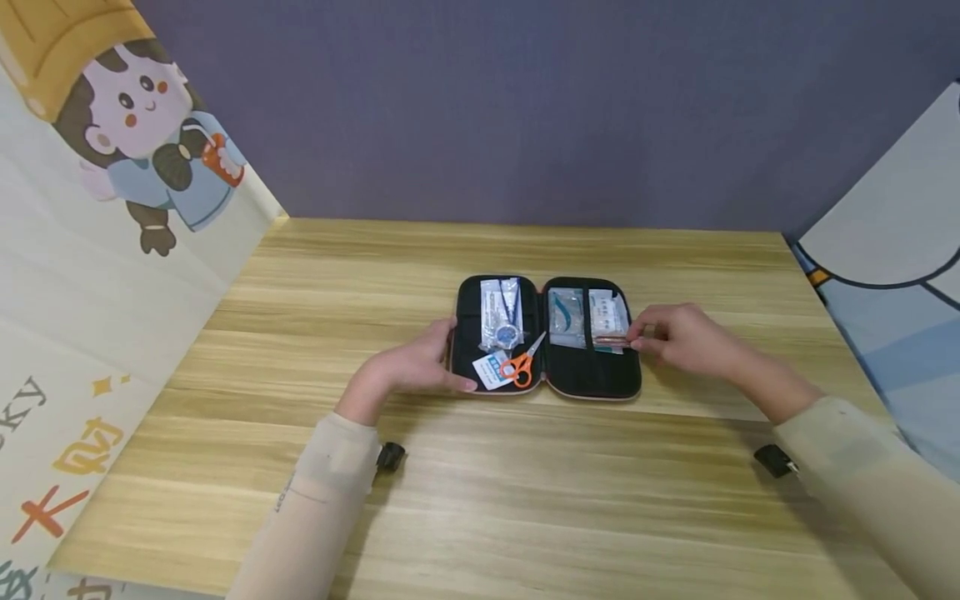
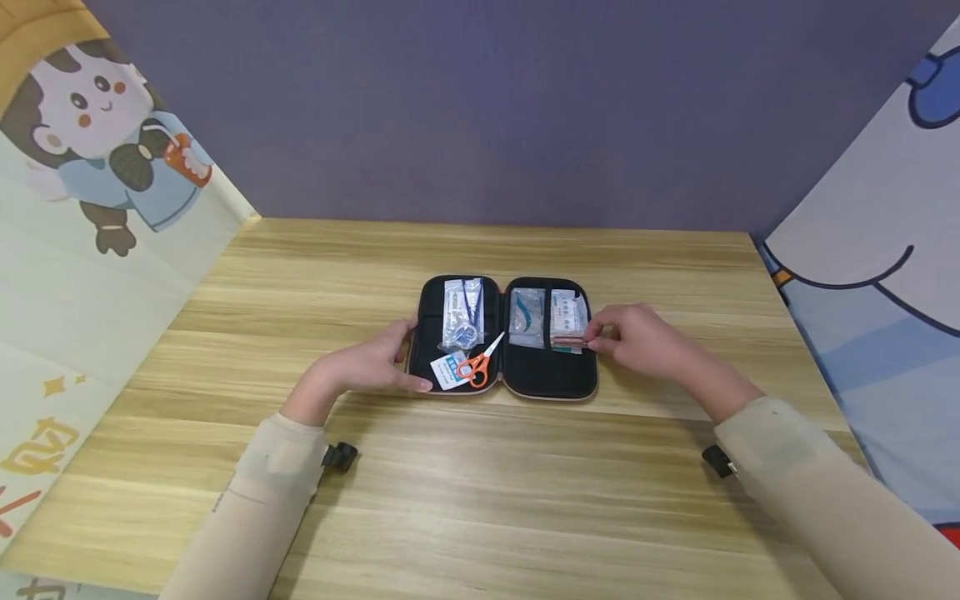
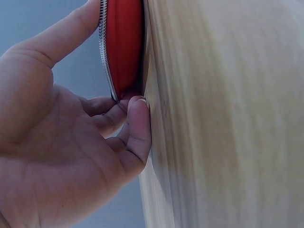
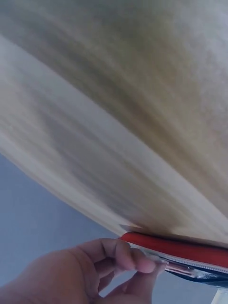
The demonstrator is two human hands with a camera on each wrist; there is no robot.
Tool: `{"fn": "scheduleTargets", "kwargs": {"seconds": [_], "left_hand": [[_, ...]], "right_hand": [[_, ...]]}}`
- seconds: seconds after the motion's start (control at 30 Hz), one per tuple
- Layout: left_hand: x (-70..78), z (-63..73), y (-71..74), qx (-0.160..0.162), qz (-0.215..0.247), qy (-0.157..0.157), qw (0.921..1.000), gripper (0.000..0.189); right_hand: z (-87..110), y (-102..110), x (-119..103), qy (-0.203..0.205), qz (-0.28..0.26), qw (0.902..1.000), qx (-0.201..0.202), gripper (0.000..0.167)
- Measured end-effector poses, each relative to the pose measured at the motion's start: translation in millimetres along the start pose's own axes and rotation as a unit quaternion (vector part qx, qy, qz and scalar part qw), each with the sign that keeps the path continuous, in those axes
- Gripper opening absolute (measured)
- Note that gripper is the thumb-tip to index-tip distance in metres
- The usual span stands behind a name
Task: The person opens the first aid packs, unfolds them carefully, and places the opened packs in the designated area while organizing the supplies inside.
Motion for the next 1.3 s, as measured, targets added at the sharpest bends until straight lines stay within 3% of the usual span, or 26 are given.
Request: {"fn": "scheduleTargets", "kwargs": {"seconds": [0.17, 0.47, 0.67, 1.07, 1.3], "left_hand": [[-2.8, -0.5, 0.2, -0.001, -0.004, 0.003, 1.0000, 0.120], [-1.8, 1.1, 0.4, 0.005, 0.005, 0.000, 1.0000, 0.118], [-0.5, 1.1, -1.4, 0.003, 0.007, 0.001, 1.0000, 0.116], [-1.0, 2.2, -0.9, 0.003, -0.002, 0.011, 0.9999, 0.120], [0.3, 2.2, -0.5, 0.005, 0.002, 0.007, 1.0000, 0.119]], "right_hand": [[-6.2, -3, -17, 0.062, 0.048, 0.9966, 0.026, 0.007], [-20.4, -24, -33, 0.048, 0.057, 0.9972, 0.010, 0.003], [-18.7, -26, -38, 0.082, 0.111, 0.9899, 0.036, 0.004], [-16.7, -27, -45, 0.134, 0.122, 0.9834, -0.006, 0.010], [-21.9, -29, -45, 0.113, 0.148, 0.9826, -0.010, 0.008]]}}
Point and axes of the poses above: each hand's wrist, its own z-axis away from the middle knuckle, its own y-axis out of the back of the hand, x = y × z, the point moved 7 cm from there along -z, towards the middle knuckle, and after that the axes turned 8 degrees about x, right-handed, at the moved point
